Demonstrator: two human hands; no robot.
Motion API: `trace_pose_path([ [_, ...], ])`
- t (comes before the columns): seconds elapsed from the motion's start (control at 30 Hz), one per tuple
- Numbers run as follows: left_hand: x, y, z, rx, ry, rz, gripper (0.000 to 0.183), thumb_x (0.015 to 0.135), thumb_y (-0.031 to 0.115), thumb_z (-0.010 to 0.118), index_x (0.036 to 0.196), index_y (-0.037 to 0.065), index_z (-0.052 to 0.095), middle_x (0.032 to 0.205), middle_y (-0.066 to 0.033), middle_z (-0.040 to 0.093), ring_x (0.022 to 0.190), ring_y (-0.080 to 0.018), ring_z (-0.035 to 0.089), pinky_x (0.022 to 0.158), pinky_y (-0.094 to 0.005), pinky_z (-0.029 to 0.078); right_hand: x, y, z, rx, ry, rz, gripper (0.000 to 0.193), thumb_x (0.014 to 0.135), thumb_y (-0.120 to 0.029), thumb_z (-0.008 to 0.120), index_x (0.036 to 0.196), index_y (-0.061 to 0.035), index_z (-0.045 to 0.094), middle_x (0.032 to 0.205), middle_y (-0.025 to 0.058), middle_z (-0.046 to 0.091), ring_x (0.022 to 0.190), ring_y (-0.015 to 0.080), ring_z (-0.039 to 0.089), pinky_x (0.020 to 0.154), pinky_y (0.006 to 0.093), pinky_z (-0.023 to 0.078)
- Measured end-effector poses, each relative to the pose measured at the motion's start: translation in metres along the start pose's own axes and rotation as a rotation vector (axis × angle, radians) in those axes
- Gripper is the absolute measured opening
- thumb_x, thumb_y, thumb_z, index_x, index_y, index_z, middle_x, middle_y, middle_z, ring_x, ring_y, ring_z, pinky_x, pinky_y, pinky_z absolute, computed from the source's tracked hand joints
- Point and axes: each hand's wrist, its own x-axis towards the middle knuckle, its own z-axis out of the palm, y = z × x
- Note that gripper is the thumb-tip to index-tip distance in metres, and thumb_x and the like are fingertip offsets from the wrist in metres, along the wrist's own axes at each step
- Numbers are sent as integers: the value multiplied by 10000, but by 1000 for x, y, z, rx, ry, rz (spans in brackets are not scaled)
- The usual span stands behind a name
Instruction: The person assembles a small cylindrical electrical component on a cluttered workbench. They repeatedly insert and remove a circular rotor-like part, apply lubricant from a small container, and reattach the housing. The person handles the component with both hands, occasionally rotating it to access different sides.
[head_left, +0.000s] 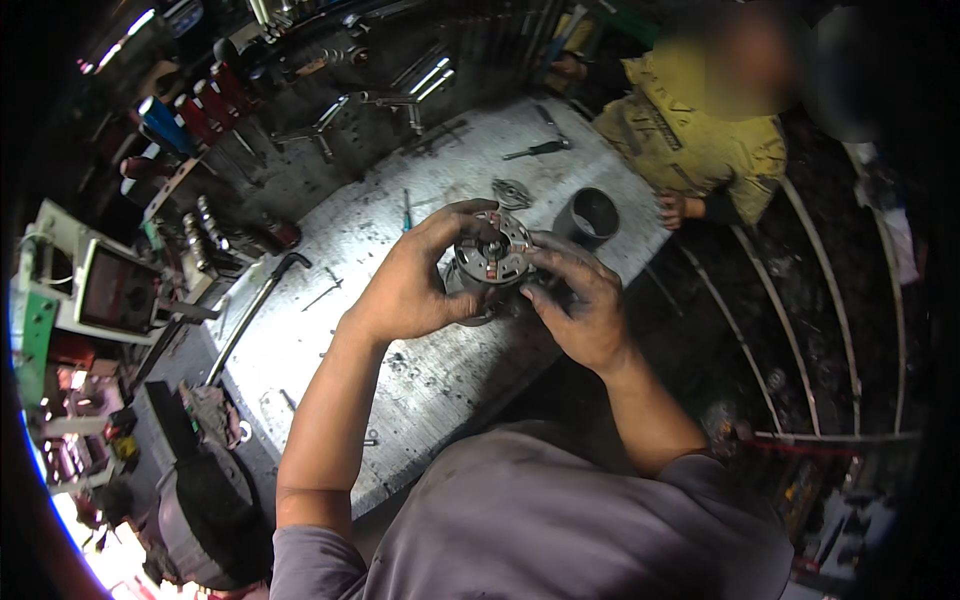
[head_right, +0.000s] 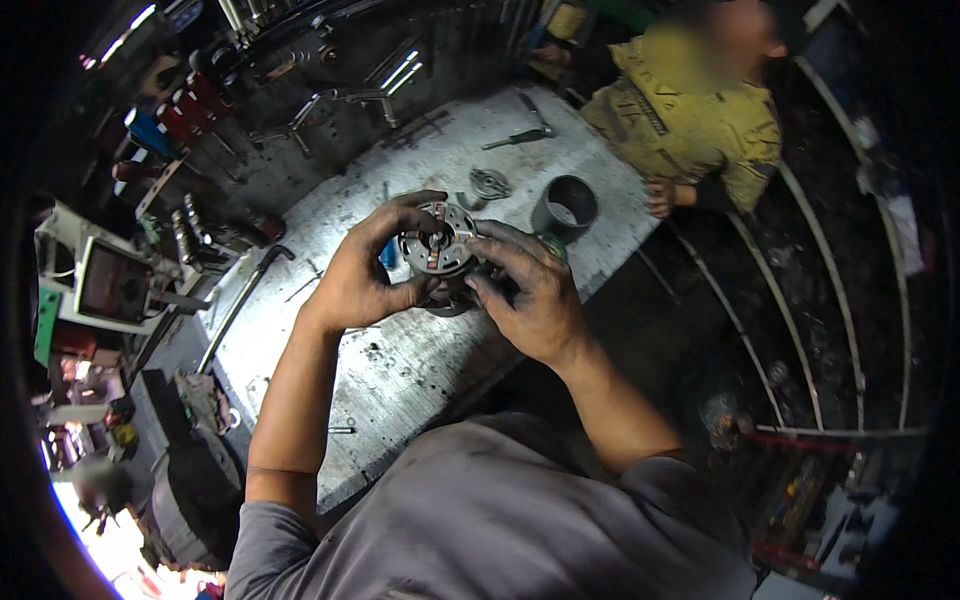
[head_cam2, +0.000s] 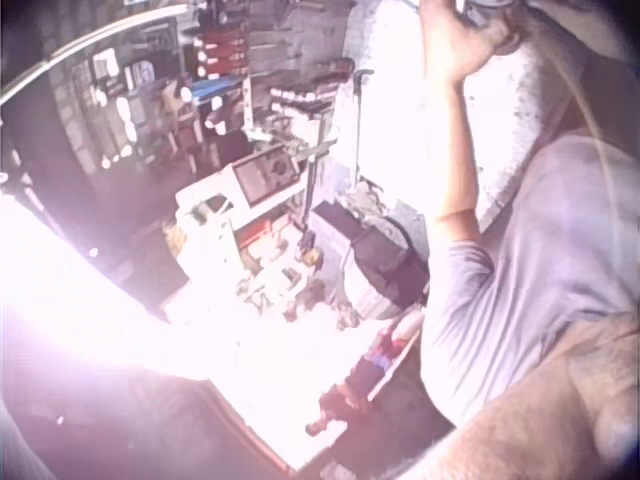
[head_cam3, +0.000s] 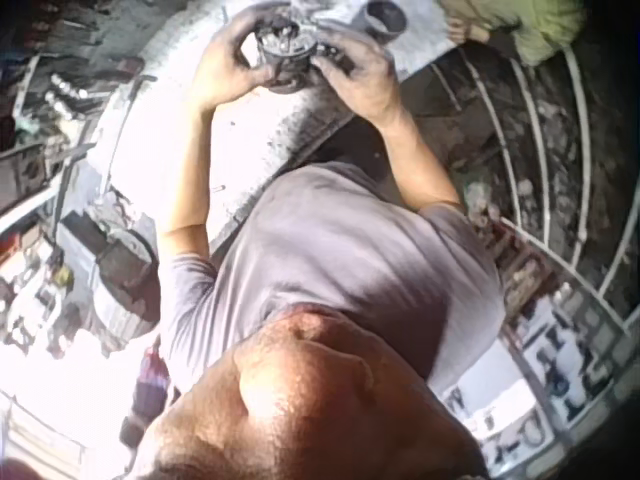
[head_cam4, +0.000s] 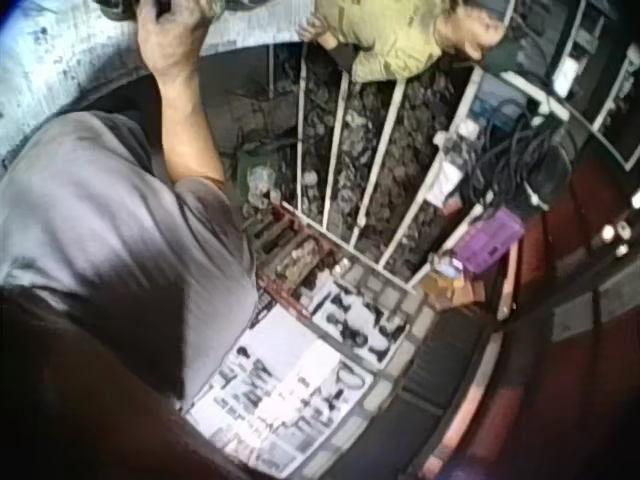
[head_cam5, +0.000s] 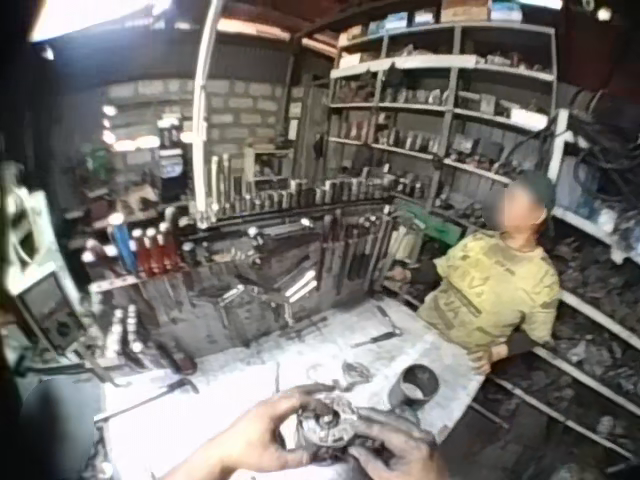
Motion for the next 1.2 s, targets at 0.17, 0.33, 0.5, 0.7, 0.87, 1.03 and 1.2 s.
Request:
trace_pose_path([
  [0.17,5,5,-1,-129,-57,-194,776,713,109,895,1430,17,612,1596,-190,545,1448,-307,556,1207,-440,452,20,13,-19,238,-167,15,453,832,-26,887,1259,-32,734,1370,186,665,1169,327,727,979,401,606],
  [0.33,-4,-3,12,-284,23,-202,889,742,126,948,1530,20,549,1601,-220,536,1506,-344,505,1265,-482,386,32,11,-24,293,-286,-3,501,825,-79,905,1288,-52,717,1442,189,528,1208,329,660,1019,425,573],
  [0.5,-11,2,32,-512,239,-223,501,789,65,921,1167,88,592,1587,-253,534,1509,-376,495,1177,-490,449,38,3,-25,141,-304,-60,522,820,-160,923,1295,-89,720,1451,193,521,1265,365,605,1052,452,542],
  [0.7,-5,25,9,38,106,-199,398,769,61,925,1097,83,700,1549,-257,577,1464,-429,560,1150,-499,518,36,0,-17,256,-162,59,701,824,-71,910,1439,-40,574,1394,170,624,1226,315,677,1022,417,571],
  [0.87,-2,45,8,187,89,-236,421,780,53,928,1156,70,740,1560,-224,588,1354,-384,663,1083,-440,589,27,9,-9,299,-138,142,717,832,22,879,1486,-24,589,1265,115,705,1014,178,697,838,323,567],
  [1.03,0,57,8,339,81,-275,483,769,95,946,1207,68,745,1531,-200,623,1362,-368,659,1094,-451,580,16,10,-11,265,-125,111,696,852,11,867,1491,-31,595,1293,136,711,1070,205,708,891,337,580],
  [1.2,5,62,6,346,48,-296,460,777,105,937,1190,55,742,1511,-206,629,1329,-410,669,1072,-460,582,8,14,-10,303,-79,75,580,860,-47,870,1383,18,626,1300,224,688,1213,385,692,1046,456,561],
])
